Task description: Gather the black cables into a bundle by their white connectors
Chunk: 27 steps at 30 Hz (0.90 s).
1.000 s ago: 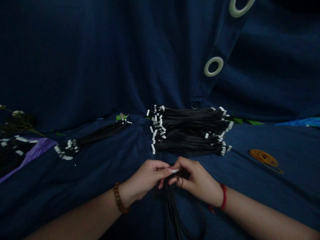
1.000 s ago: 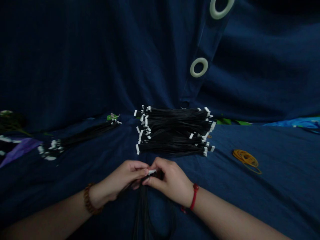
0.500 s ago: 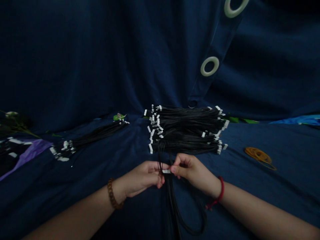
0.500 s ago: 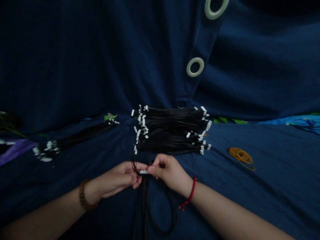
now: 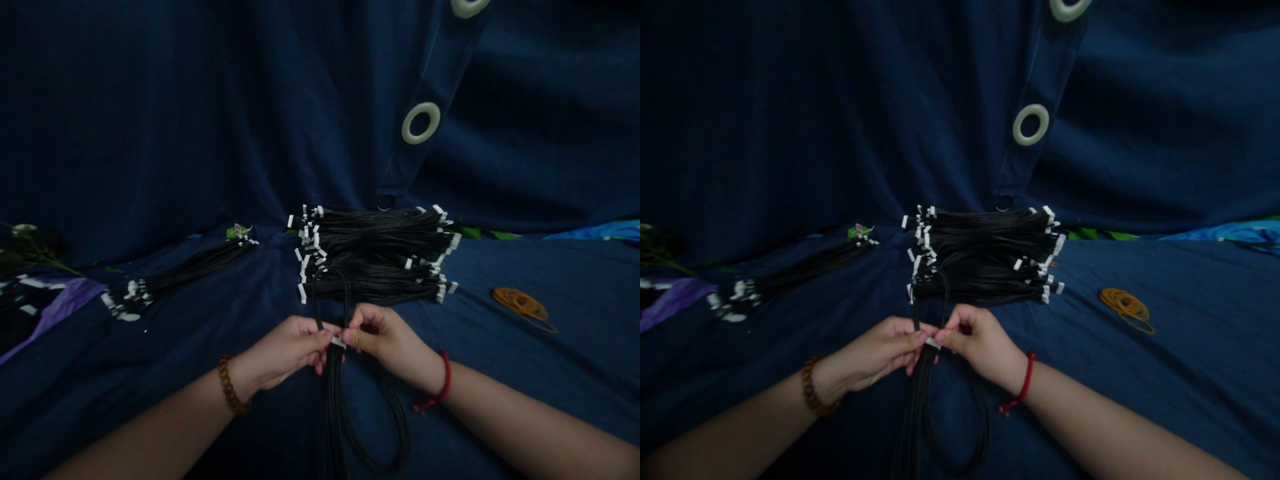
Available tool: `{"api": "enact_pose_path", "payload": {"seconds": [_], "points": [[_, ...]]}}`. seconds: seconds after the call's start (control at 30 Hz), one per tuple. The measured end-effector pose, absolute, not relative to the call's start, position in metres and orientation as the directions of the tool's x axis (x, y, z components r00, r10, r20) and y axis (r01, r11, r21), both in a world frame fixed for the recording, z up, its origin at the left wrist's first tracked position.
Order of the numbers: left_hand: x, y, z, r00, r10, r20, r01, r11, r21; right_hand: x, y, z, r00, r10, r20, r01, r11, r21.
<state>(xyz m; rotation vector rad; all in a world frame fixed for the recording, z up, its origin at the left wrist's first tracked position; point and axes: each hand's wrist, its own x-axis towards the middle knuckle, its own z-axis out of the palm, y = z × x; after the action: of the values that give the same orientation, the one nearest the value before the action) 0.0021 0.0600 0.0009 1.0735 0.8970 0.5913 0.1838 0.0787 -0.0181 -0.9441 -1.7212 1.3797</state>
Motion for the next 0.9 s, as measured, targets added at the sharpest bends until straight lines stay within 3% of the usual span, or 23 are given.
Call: {"api": "enact_pose_path", "payload": {"seconds": [0.13,0.33,0.9], "points": [[0.003,0.06,-0.002,0.49,0.809,-0.325,-0.045,0.396,0.917,0.184,0.073,-0.017,-0.419,0.895,0.154,0.093,0.211,-0.973],[0.005,0.06,-0.007,0.344,0.914,-0.213,-0.059,0.248,0.967,0.186,0.068,-0.02,-0.333,0.907,0.26,0.152,0.323,-0.934],[0.013,0.057,-0.004,0.292,0.93,-0.223,0.054,0.217,0.975,0.185,0.062,-0.013,-0.383,0.861,0.335,0.304,0.46,-0.834]]}}
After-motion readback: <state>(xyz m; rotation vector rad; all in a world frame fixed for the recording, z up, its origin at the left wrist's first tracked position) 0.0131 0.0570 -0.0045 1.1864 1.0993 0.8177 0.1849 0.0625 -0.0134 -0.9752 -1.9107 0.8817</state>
